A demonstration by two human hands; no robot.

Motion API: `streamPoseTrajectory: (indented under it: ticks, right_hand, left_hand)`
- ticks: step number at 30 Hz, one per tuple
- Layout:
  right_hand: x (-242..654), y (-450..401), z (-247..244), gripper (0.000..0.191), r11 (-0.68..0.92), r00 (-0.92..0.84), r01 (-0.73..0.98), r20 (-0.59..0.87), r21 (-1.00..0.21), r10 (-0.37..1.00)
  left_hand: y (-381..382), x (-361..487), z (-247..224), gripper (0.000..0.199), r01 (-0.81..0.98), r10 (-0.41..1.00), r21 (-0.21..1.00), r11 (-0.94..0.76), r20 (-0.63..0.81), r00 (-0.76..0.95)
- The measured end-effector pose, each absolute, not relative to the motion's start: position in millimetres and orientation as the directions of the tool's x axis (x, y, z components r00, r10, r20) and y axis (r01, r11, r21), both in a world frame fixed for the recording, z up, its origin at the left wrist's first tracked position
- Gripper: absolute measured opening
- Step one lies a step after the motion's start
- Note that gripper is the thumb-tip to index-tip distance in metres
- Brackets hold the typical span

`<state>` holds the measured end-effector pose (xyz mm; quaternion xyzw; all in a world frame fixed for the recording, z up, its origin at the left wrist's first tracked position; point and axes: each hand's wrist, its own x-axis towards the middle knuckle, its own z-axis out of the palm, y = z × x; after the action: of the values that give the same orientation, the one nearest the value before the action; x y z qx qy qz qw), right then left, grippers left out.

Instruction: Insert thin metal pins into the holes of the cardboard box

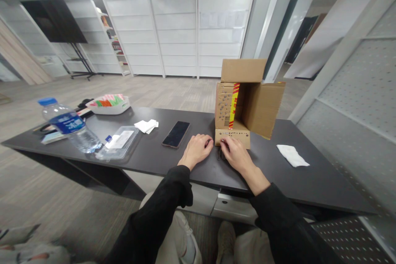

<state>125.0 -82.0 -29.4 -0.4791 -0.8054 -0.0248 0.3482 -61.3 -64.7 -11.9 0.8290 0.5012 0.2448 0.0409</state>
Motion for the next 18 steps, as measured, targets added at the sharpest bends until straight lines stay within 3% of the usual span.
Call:
streamPoseTrajectory:
  ticks: [18]
  right_hand:
    - [129, -71, -28, 0.021, 0.444, -0.115, 0.809, 0.637, -0.385, 0.763]
  left_hand:
    - [-65, -61, -11, 0.024, 0.814, 0.858, 0.321, -0.484, 0.357, 0.369]
